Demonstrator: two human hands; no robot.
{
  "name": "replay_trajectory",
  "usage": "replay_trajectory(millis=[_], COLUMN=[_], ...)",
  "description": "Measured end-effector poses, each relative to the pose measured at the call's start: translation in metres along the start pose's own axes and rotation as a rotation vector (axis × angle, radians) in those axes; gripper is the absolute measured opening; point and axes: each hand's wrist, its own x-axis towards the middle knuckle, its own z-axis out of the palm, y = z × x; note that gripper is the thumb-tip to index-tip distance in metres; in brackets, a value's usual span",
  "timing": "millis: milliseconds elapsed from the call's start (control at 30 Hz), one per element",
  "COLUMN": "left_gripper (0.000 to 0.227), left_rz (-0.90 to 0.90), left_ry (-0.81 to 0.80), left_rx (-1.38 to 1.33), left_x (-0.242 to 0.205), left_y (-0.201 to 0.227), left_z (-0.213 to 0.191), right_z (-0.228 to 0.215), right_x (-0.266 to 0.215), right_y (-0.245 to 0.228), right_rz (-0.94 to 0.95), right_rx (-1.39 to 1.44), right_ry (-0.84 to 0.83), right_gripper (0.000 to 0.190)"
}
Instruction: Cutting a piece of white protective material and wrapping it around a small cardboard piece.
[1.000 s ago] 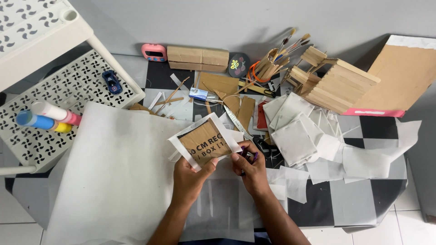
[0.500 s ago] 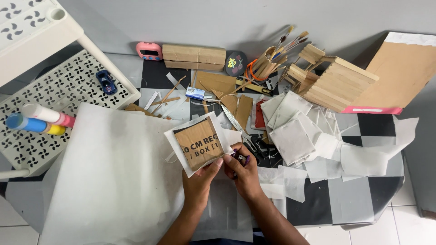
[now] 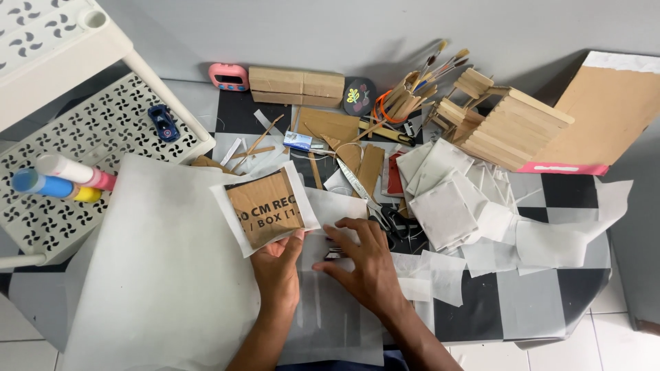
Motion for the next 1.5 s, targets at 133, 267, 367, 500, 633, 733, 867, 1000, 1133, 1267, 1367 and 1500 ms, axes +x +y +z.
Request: replay_trajectory(millis=[133, 267, 367, 500, 633, 733, 867, 1000, 1133, 1267, 1367, 1500], left_gripper=[0.054, 0.056, 0.060, 0.047, 0.026, 0.041, 0.045, 0.062, 0.063, 0.069, 0.075, 0.059], left_rz=[-0.002, -0.032, -0.010, 0.014, -0.004, -0.156, -0.078, -0.076, -0.059, -0.081, -0.064, 0.009], left_ry=[-0.019, -0.098, -0.127, -0.162, -0.243, -0.129, -0.074, -0.008, -0.047, -0.012, 0.002, 0.033], left_rx=[0.098, 0.076, 0.061, 0.089, 0.077, 0.109, 0.066, 0.020, 0.017, 0.016, 0.032, 0.086], left_x=[-0.006, -0.011, -0.013, -0.018, -0.017, -0.018, -0.019, -0.018, -0.018, -0.018, -0.016, -0.011], left_y=[-0.006, -0.009, -0.010, -0.003, 0.010, 0.012, 0.008, 0.005, 0.015, 0.014, 0.012, 0.012], left_z=[-0.001, -0.001, -0.005, -0.003, 0.003, 0.004, 0.004, 0.006, 0.009, 0.011, 0.010, -0.002], right_z=[-0.016, -0.018, -0.013, -0.009, -0.013, -0.015, -0.012, -0.015, -0.015, -0.013, -0.019, -0.024], right_x=[0.011, 0.021, 0.021, 0.019, 0.021, 0.022, 0.022, 0.024, 0.023, 0.022, 0.024, 0.012], right_y=[-0.012, -0.017, -0.019, -0.019, -0.018, -0.020, -0.020, -0.023, -0.018, -0.017, -0.017, 0.026], right_rz=[0.346, 0.587, 0.618, 0.542, 0.553, 0.565, 0.579, 0.574, 0.566, 0.559, 0.498, 0.030], right_rx=[0.491, 0.764, 0.886, 0.907, 0.892, 0.869, 0.890, 0.836, 0.860, 0.871, 0.799, -0.123], right_ry=[-0.036, -0.079, -0.078, -0.051, -0.054, -0.076, -0.068, -0.052, -0.062, -0.048, -0.013, 0.111], right_gripper=[0.046, 0.030, 0.023, 0.019, 0.021, 0.024, 0.027, 0.030, 0.031, 0.030, 0.031, 0.015])
